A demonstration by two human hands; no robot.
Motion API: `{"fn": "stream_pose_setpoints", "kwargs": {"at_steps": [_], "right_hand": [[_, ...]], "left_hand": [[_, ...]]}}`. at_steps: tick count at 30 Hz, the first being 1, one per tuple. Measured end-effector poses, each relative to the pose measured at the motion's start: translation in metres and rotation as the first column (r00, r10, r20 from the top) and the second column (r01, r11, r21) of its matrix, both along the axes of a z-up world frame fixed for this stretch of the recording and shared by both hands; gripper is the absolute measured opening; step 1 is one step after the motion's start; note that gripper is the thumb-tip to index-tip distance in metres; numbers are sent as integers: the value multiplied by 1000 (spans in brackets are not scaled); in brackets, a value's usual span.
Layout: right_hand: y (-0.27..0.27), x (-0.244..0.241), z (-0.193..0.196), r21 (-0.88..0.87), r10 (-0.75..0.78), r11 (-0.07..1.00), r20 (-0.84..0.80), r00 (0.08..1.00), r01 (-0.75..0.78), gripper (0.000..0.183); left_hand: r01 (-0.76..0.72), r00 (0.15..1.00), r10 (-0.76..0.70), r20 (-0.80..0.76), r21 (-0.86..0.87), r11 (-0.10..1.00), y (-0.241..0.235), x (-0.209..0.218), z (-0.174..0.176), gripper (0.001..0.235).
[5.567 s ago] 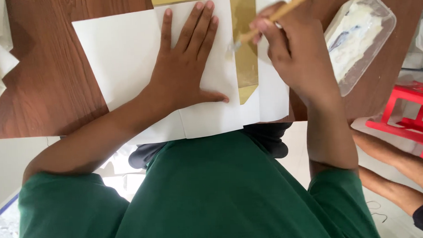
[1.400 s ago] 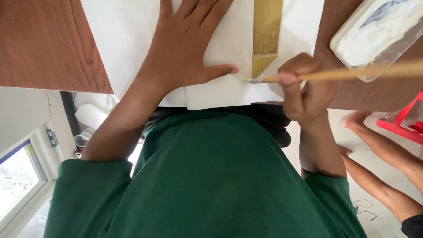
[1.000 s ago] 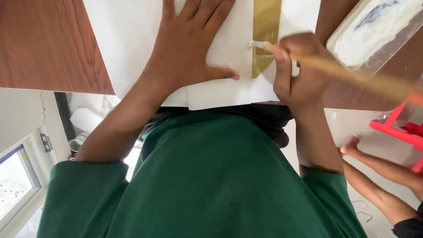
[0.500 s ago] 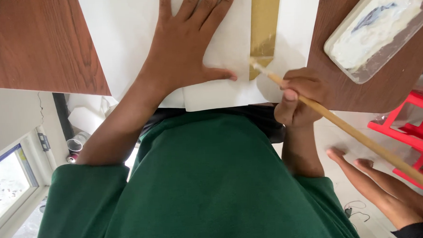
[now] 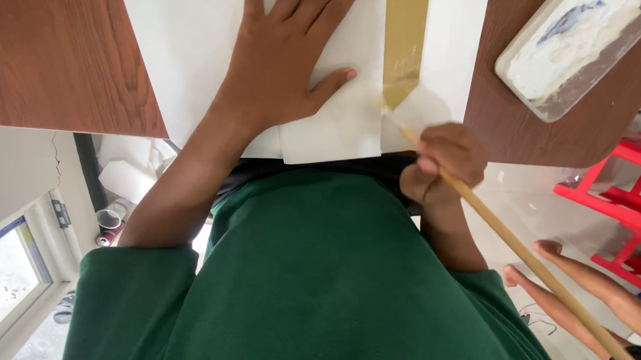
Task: The person aligns a white paper sheet over a gold strip on a table, then uses a brush to apply white adhesive from a plastic container onto the paper. They press the paper down and fold a corner to form a crease, then apply more adhesive to the folded area.
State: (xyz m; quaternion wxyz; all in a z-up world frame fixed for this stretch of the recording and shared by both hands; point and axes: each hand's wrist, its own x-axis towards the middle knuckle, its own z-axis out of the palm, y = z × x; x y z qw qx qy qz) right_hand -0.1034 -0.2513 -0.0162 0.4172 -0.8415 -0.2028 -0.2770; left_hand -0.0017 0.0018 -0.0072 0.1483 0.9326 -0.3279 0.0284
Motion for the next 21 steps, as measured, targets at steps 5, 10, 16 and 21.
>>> {"fn": "stream_pose_setpoints", "kwargs": {"at_steps": [5,10,16,21], "right_hand": [[4,8,3,-136,40,988,-196,980,-68,49],[4,1,-4,76,126,990,-167,978,-115,45],[13,7,-2,121,-66,990,-83,994,76,52],[16,12,2,-251,-34,967,-278,960,-38,55]], "left_hand": [[-16,999,15,46,17,1000,-1,0,0,69],[-40,997,37,70,34,999,-3,-1,-3,70],[-28,995,20,93,84,996,-1,-1,-2,72],[-30,996,23,91,75,997,-3,-1,-1,69]]}}
